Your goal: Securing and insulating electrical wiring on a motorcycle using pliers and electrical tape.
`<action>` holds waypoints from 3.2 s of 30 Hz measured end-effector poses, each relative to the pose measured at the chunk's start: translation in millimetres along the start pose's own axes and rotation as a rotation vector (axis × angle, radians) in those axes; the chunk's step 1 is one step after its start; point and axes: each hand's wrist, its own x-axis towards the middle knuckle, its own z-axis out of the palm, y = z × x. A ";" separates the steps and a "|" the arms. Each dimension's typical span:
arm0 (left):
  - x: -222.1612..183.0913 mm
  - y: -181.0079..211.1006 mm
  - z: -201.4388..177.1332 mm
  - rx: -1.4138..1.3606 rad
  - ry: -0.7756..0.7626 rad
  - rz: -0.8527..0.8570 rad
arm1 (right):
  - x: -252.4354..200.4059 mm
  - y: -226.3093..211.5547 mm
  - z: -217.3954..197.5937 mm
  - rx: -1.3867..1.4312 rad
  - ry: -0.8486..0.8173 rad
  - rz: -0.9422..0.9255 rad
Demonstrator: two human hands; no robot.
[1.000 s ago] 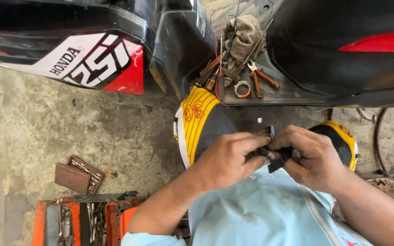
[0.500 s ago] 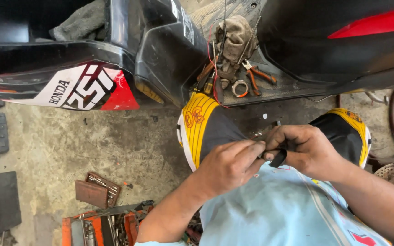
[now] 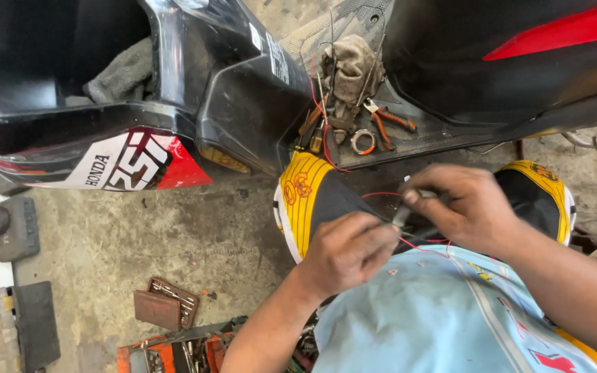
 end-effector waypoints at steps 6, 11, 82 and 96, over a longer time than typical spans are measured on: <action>-18.8 -16.3 11.9 -0.270 0.276 -0.292 | -55.5 -13.3 -19.0 -0.139 -0.066 -0.555; -16.4 -24.8 21.4 -0.078 0.290 -0.436 | -40.9 53.8 43.9 -0.293 -0.209 -0.444; -9.4 11.8 26.8 -0.135 0.264 -0.219 | 35.0 67.7 21.7 -0.415 0.171 -1.084; 13.2 2.4 42.9 -0.209 0.299 -0.458 | -9.9 -9.9 -15.4 -0.979 0.055 -0.708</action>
